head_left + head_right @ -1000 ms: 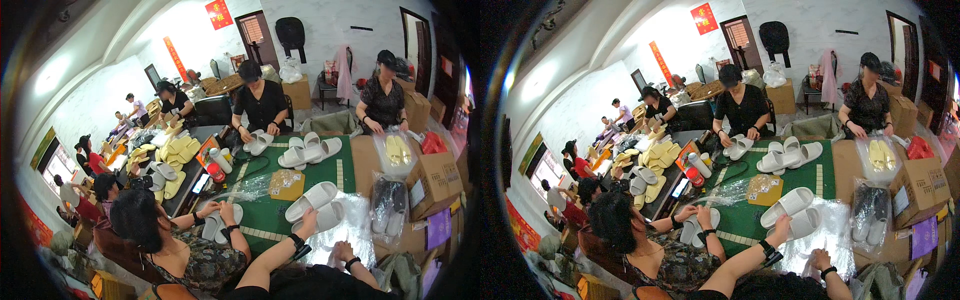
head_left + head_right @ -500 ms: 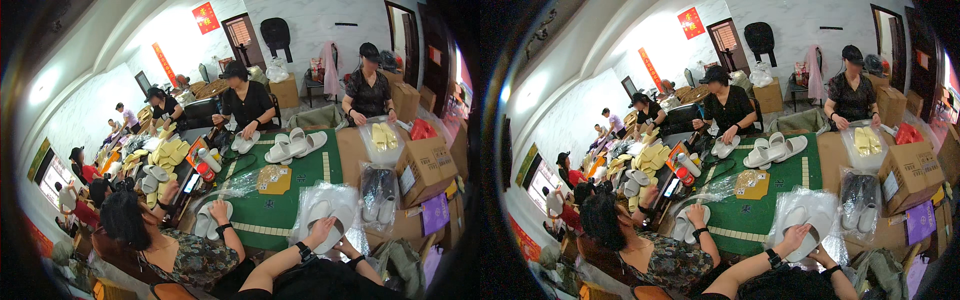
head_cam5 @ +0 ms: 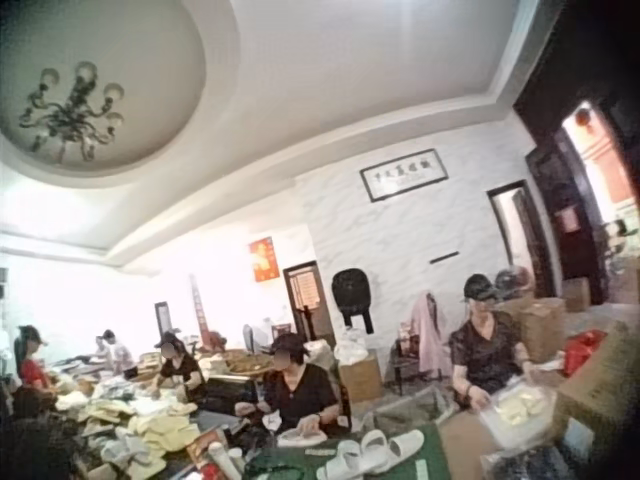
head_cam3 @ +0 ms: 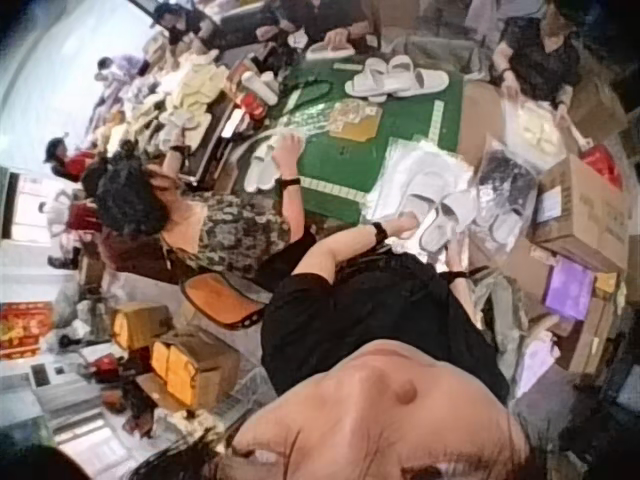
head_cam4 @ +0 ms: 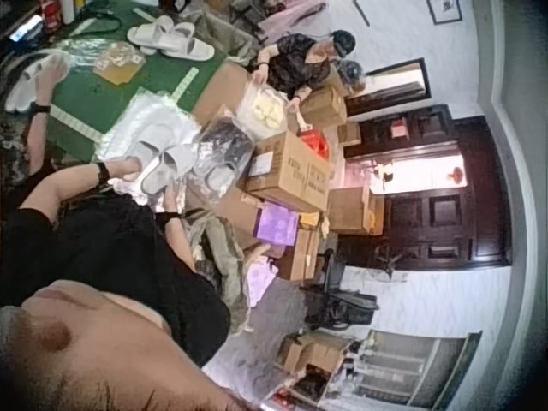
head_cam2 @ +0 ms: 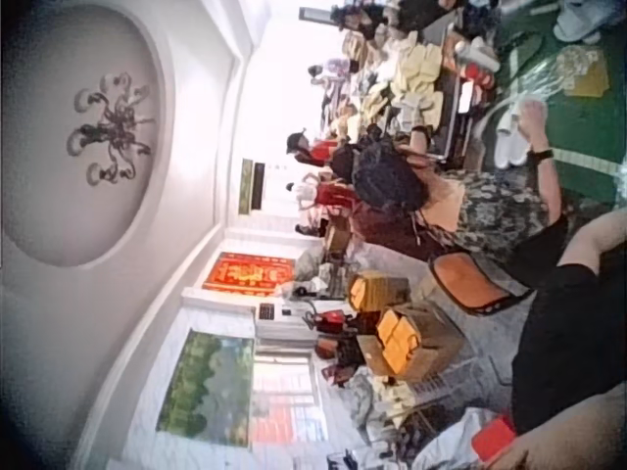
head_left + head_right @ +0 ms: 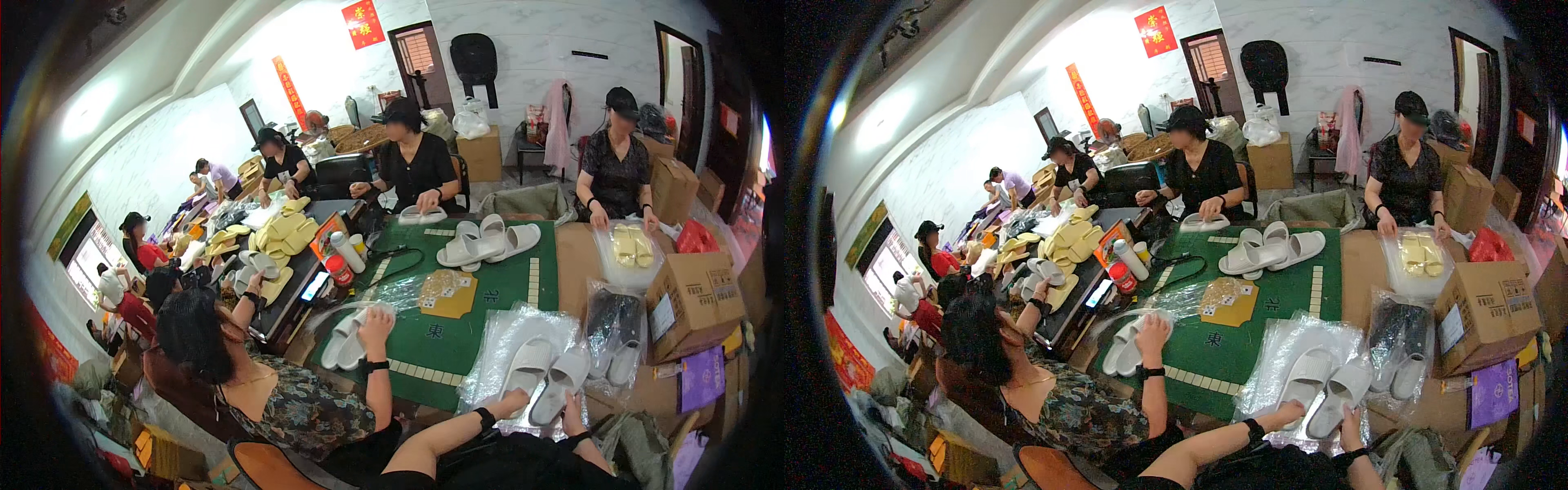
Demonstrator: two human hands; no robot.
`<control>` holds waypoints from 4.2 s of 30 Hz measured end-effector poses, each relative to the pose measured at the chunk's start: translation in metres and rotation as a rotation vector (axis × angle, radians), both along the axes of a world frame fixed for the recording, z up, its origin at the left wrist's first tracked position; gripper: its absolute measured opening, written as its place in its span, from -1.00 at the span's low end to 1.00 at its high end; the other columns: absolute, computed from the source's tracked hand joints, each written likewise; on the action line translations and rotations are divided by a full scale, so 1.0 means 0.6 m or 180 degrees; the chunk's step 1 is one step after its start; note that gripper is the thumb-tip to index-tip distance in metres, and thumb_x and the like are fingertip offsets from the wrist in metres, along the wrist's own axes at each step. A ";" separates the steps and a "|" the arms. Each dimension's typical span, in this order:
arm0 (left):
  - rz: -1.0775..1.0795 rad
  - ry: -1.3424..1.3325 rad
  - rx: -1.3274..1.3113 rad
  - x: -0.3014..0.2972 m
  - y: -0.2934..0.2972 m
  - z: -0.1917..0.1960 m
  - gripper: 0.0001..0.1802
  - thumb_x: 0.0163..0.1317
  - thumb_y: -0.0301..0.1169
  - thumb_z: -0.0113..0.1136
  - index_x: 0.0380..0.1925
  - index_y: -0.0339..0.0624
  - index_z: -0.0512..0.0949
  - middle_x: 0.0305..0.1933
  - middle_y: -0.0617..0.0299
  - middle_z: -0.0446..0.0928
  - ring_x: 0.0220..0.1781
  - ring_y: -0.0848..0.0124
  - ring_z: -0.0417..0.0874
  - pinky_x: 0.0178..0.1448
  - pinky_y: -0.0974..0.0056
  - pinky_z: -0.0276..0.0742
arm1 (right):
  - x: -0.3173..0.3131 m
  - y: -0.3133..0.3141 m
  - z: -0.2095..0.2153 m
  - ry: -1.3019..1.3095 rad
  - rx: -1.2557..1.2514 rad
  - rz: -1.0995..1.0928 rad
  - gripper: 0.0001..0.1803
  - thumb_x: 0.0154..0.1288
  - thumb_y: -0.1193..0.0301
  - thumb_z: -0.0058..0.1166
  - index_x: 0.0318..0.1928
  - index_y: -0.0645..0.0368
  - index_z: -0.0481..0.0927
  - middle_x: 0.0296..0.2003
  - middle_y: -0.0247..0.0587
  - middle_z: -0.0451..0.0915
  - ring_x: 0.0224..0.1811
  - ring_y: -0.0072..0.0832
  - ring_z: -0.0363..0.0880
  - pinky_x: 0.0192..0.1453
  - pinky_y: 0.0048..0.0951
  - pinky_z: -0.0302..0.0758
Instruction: The recorder is packaging yellow and white slippers into clear plastic bags and then placing them into a larger green sack.
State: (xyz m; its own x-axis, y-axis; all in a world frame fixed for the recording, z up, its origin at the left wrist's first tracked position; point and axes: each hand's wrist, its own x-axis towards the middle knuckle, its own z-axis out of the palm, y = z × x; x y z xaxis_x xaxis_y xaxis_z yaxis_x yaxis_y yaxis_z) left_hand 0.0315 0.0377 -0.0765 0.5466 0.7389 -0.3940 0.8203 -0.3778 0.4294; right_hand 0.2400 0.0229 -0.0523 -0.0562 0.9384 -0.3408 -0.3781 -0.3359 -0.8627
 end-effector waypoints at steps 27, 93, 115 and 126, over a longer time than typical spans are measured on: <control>-0.1567 -0.0685 0.1627 0.027 -0.095 -0.033 -0.73 0.07 -0.36 -0.07 -0.32 -0.36 0.40 -0.31 -0.11 0.42 -0.26 0.05 0.50 -0.14 0.18 0.42 | -0.113 0.058 0.023 -0.4158 0.0872 0.1905 -0.33 0.04 -0.01 -0.06 0.17 -0.02 0.26 0.09 0.44 0.12 0.21 0.27 -0.04 0.26 0.07 -0.10; 0.0623 -0.1175 0.0761 0.020 -0.103 0.096 -0.62 0.08 -0.17 0.01 -0.25 -0.25 0.34 -0.37 -0.10 0.46 -0.31 -0.05 0.47 -0.23 -0.02 0.36 | 0.140 0.026 0.086 -0.1048 0.1114 0.2353 -0.74 0.09 0.53 -0.05 -0.18 0.34 0.52 -0.24 -0.31 0.53 -0.20 -0.59 0.44 -0.08 -0.54 0.35; 0.1073 -0.1292 0.0910 0.001 -0.027 0.133 -0.71 0.17 -0.23 -0.03 -0.33 -0.18 0.57 -0.35 0.02 0.52 -0.29 0.08 0.52 -0.19 0.15 0.43 | 0.134 -0.042 0.219 0.0101 -0.0410 0.3293 -0.69 0.14 0.49 0.00 -0.09 0.35 0.48 -0.26 -0.37 0.56 -0.28 -0.71 0.46 -0.18 -0.68 0.39; 0.1048 -0.2158 0.0677 0.020 -0.008 0.214 -0.70 0.21 -0.28 -0.06 -0.19 -0.24 0.52 -0.25 -0.07 0.53 -0.21 0.08 0.56 -0.16 0.24 0.45 | 0.146 -0.018 0.214 -0.1868 0.0874 0.2557 -0.73 0.11 0.40 -0.03 -0.19 0.27 0.52 -0.46 -0.38 0.53 -0.47 -0.67 0.41 -0.38 -0.60 0.35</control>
State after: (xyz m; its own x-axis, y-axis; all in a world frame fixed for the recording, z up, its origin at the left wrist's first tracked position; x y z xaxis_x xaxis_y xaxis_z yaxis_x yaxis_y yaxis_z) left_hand 0.0437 0.0327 0.0519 0.3568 0.9270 0.1158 0.4890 -0.2909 0.8224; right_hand 0.3278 0.0120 0.0762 -0.5949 0.7471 -0.2964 0.3761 -0.0672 -0.9241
